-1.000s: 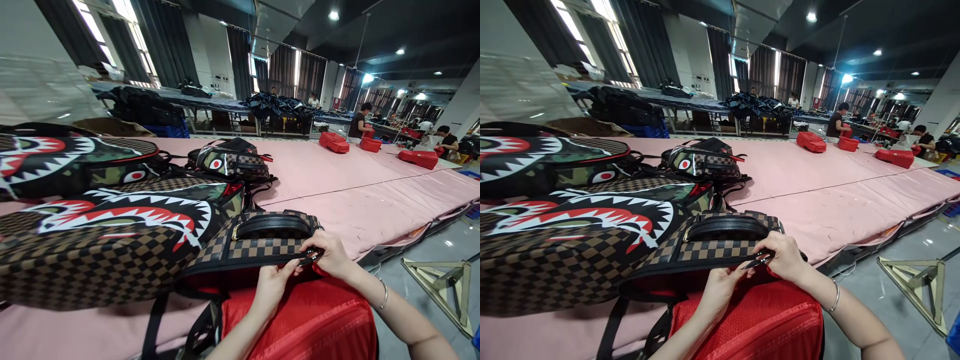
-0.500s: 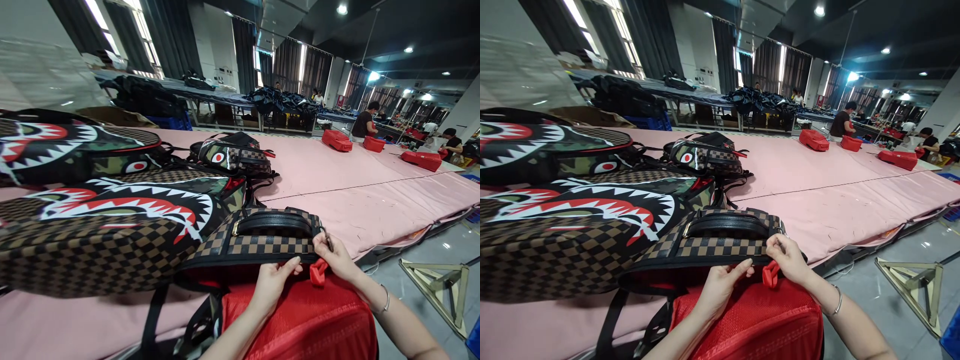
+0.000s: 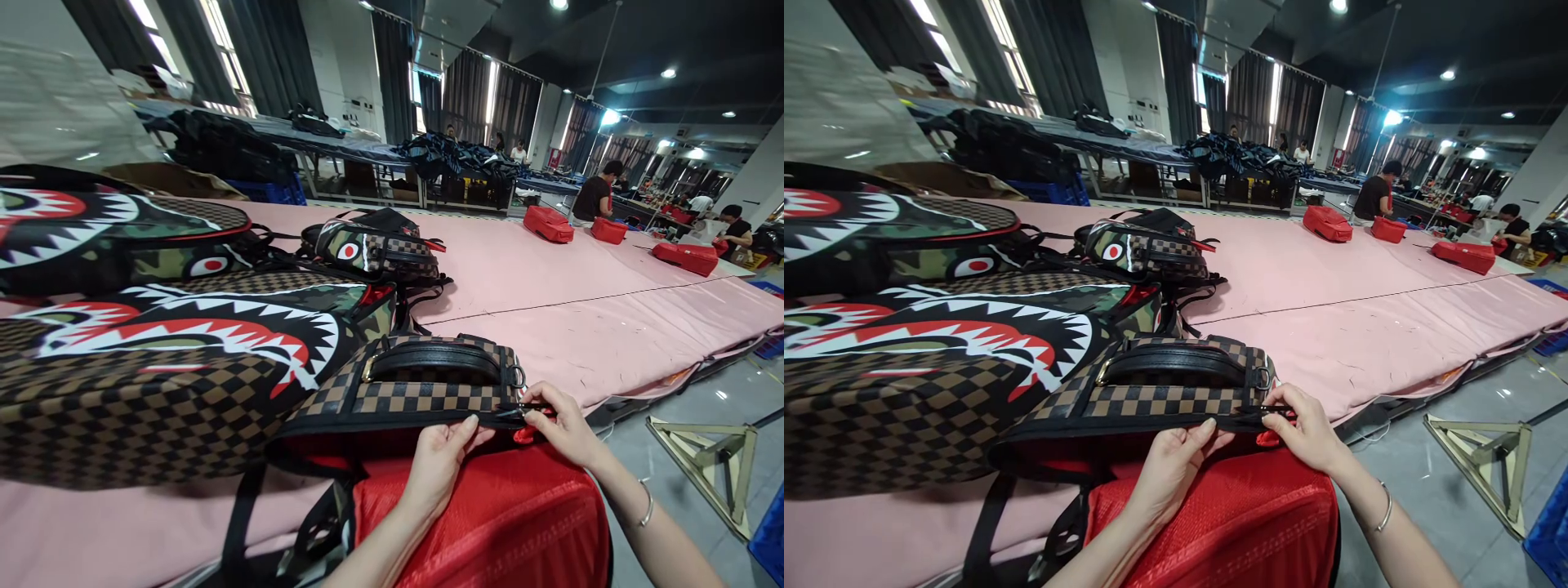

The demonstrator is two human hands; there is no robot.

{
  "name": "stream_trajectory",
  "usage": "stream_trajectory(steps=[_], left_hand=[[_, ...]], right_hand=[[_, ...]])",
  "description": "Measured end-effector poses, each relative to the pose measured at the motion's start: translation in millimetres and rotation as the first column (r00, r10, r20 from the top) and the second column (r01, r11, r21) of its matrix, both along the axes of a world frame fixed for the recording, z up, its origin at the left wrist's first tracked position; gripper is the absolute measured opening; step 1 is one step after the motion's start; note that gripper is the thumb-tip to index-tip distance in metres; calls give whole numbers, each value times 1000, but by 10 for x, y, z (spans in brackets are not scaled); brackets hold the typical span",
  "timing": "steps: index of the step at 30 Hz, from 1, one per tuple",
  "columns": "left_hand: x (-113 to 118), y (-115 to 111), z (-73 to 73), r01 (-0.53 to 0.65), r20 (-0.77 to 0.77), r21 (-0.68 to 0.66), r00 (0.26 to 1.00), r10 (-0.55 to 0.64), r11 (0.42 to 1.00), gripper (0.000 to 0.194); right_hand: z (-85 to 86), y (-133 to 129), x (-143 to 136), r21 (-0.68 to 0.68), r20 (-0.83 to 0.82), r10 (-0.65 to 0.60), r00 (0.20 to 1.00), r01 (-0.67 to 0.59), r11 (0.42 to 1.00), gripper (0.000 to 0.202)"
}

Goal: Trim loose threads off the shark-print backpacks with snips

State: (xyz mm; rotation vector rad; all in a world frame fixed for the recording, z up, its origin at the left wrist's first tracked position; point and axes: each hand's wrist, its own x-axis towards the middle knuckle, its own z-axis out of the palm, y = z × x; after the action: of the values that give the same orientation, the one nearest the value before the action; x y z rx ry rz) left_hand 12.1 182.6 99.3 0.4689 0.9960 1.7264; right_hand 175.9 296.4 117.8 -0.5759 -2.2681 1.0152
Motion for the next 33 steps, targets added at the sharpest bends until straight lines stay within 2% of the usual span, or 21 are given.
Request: stream_trajectory(steps=[2, 6, 12, 16, 22, 29, 31, 33], left_hand=[[2, -5, 18, 8, 3, -7, 1000, -8, 1000, 30], [5, -4, 36, 3, 14, -13, 1000, -3, 1000, 31], [-3, 2, -2, 6, 47, 0, 999, -6, 1000, 30], [8, -13, 24, -6, 77, -14, 997, 7, 1000, 30], [25, -24, 50, -24, 79, -20, 997, 25, 1000, 31], [25, -28, 57, -11, 35, -28, 999, 12, 1000, 33], [27, -30, 65, -17, 28, -26, 999, 18, 1000, 32], [28, -31, 71, -19, 36, -26, 999, 20, 999, 31]], right_hand=[[-59, 6, 17, 142, -36, -19, 999, 24, 990, 12], [-100, 30, -5, 322, -116, 54, 992, -14, 947, 11], [-46, 79, -66, 483, -106, 114, 988, -50, 874, 10], [-19, 122, -72, 549, -91, 145, 985, -72, 833, 10], [27, 136, -77, 524, -72, 171, 983, -108, 845, 8], [8, 117, -101, 457, -118, 156, 981, -86, 885, 5], [-15, 106, -106, 369, -127, 150, 981, -94, 925, 7], [-36, 91, -108, 205, -164, 167, 972, -132, 970, 11]])
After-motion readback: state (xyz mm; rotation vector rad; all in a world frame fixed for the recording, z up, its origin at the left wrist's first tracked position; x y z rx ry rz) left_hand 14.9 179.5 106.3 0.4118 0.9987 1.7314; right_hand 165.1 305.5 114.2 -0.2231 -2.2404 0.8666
